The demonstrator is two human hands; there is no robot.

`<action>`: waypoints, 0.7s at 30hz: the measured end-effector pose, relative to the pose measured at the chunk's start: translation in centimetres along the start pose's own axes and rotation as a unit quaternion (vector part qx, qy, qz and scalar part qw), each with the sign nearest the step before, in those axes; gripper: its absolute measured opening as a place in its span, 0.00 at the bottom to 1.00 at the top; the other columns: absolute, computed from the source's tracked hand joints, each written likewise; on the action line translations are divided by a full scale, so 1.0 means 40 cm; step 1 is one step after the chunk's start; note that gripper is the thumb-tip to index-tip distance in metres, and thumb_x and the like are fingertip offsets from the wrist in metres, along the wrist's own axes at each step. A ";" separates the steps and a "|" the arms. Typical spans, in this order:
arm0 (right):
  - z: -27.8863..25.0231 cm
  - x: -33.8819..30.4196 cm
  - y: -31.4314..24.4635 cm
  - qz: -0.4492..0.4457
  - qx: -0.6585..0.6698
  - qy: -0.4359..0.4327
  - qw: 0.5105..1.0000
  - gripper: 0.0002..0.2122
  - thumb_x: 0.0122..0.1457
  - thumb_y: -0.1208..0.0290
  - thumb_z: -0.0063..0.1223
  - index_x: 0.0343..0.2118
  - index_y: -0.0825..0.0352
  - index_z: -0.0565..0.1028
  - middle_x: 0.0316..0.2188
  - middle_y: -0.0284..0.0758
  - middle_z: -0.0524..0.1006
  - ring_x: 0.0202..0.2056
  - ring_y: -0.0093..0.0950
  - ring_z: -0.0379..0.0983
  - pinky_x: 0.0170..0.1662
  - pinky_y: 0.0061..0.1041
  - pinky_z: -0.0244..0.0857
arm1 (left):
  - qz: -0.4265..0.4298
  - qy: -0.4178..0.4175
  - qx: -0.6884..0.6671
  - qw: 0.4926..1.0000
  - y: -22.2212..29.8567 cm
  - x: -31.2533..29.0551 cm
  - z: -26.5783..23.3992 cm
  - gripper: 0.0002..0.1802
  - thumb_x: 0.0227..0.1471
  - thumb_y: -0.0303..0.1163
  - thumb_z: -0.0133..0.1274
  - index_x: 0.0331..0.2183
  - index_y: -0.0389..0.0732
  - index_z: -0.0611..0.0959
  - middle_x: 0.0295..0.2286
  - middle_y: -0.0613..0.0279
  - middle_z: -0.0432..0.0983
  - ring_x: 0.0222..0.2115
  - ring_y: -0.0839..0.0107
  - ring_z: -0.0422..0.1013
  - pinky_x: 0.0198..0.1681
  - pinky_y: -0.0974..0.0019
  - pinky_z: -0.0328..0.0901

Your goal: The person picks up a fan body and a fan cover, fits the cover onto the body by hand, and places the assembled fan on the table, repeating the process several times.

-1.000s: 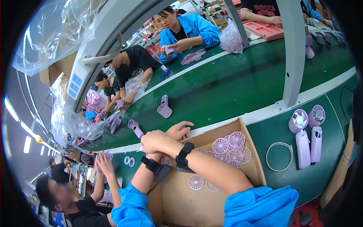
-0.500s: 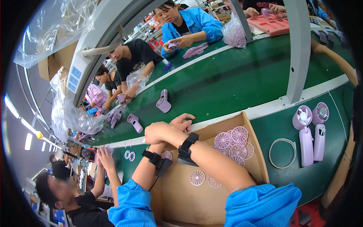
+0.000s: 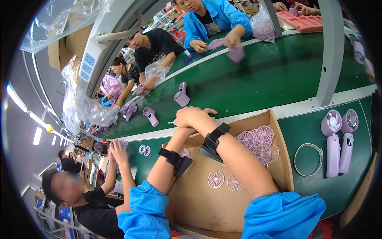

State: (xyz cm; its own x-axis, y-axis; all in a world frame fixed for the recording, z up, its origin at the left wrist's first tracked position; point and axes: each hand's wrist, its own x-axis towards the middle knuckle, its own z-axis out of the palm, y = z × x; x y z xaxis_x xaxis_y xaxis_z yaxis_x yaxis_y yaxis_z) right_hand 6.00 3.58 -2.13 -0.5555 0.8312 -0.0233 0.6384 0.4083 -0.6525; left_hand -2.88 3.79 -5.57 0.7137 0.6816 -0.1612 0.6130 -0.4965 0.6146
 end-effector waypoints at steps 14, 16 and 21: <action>-0.067 -0.003 0.087 0.066 -0.046 -0.042 0.996 0.14 0.45 0.73 0.51 0.37 0.66 0.78 0.38 0.42 0.77 0.38 0.42 0.75 0.38 0.38 0.70 | 0.090 -0.054 -0.028 0.994 0.007 0.017 0.005 0.17 0.55 0.32 0.47 0.48 0.43 0.73 0.52 0.63 0.63 0.51 0.68 0.60 0.53 0.65 0.55; -0.062 0.005 0.080 0.093 -0.050 -0.080 0.991 0.15 0.44 0.73 0.52 0.37 0.66 0.78 0.39 0.40 0.77 0.37 0.40 0.76 0.38 0.37 0.70 | 0.064 -0.042 -0.033 0.997 0.023 0.003 0.015 0.18 0.55 0.32 0.47 0.48 0.43 0.72 0.52 0.63 0.63 0.52 0.68 0.60 0.54 0.65 0.55; -0.080 -0.037 0.058 0.103 -0.046 -0.086 0.990 0.14 0.43 0.75 0.52 0.36 0.65 0.79 0.38 0.38 0.78 0.37 0.37 0.76 0.37 0.36 0.71 | -0.010 -0.009 -0.051 0.999 0.042 0.005 0.018 0.19 0.54 0.32 0.48 0.49 0.44 0.72 0.53 0.62 0.63 0.53 0.67 0.59 0.55 0.64 0.54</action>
State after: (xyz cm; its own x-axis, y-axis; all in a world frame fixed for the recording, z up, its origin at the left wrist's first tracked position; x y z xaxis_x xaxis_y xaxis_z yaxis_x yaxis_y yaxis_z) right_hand 9.98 4.50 -1.18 -0.4848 0.8278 -0.2823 0.7893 0.2751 -0.5489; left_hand -1.46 2.69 -5.13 0.7088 0.6800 -0.1877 0.5897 -0.4251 0.6867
